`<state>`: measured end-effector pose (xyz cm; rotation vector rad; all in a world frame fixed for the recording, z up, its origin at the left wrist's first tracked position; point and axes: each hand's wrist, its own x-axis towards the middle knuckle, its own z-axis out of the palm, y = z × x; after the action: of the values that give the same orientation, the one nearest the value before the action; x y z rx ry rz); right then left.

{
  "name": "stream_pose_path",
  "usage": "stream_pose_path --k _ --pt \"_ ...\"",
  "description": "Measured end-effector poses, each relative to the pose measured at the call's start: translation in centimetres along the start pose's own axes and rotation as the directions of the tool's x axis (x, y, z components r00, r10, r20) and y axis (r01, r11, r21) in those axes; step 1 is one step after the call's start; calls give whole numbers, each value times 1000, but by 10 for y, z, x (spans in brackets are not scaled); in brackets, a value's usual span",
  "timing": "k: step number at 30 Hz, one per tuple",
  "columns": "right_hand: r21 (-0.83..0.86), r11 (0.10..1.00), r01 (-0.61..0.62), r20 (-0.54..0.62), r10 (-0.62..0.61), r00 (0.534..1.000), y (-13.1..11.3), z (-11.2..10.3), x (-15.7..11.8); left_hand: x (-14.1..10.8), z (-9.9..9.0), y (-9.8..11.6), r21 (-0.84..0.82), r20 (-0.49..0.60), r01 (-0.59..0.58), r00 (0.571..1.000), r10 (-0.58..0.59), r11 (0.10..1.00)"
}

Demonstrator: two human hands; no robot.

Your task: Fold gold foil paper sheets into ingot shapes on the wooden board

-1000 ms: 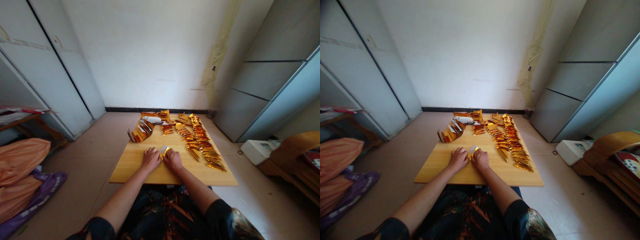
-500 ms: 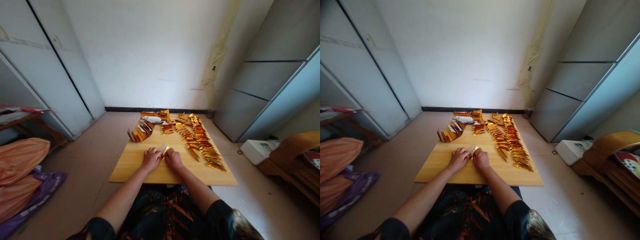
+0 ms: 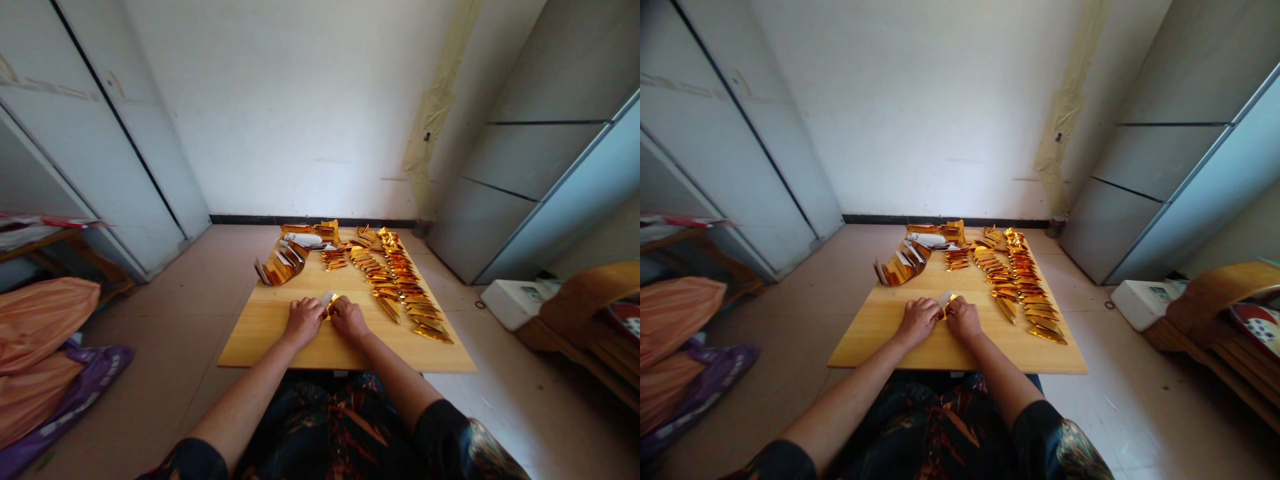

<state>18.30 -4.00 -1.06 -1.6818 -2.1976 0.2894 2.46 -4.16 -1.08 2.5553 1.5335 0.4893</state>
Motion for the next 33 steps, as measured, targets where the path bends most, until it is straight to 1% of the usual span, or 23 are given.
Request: stream_pose_path --k 5,8,10,13,16,20,23,25,28,30,33 --pt "-142 976 163 -10 -166 986 4 -15 -8 -2 -2 -5 75 -27 -111 993 114 991" --pt "-162 964 210 -3 -214 977 4 -17 -16 -3 -6 -14 90 -24 -162 986 164 983" --pt "-158 960 230 6 -232 973 1 -15 -21 -4 -10 -18 97 -27 -172 984 175 980" --pt "-143 950 277 34 -275 961 -3 -10 -27 -6 -14 -20 104 -28 -162 986 165 981" --pt "-94 941 325 57 -321 945 -2 -6 -27 -7 -13 -20 98 -48 -127 990 133 987" --pt "5 925 379 26 -379 925 8 -3 -23 -9 -5 -22 72 -76 -89 993 95 993" --pt "31 901 432 5 -432 902 14 -1 -21 -12 -1 -24 63 -82 -98 991 103 993" --pt "-2 898 439 2 -439 898 15 -1 -22 -14 1 -25 58 -88 -108 990 113 992" --pt "-111 899 423 16 -424 905 13 -1 -24 -16 2 -25 51 -89 -110 989 114 993" --pt "-174 883 436 35 -437 899 10 -1 -26 -17 2 -23 53 -83 -104 991 108 993" --pt "-225 860 458 52 -459 887 8 -2 -27 -18 -2 -17 65 -81 -94 992 99 993"
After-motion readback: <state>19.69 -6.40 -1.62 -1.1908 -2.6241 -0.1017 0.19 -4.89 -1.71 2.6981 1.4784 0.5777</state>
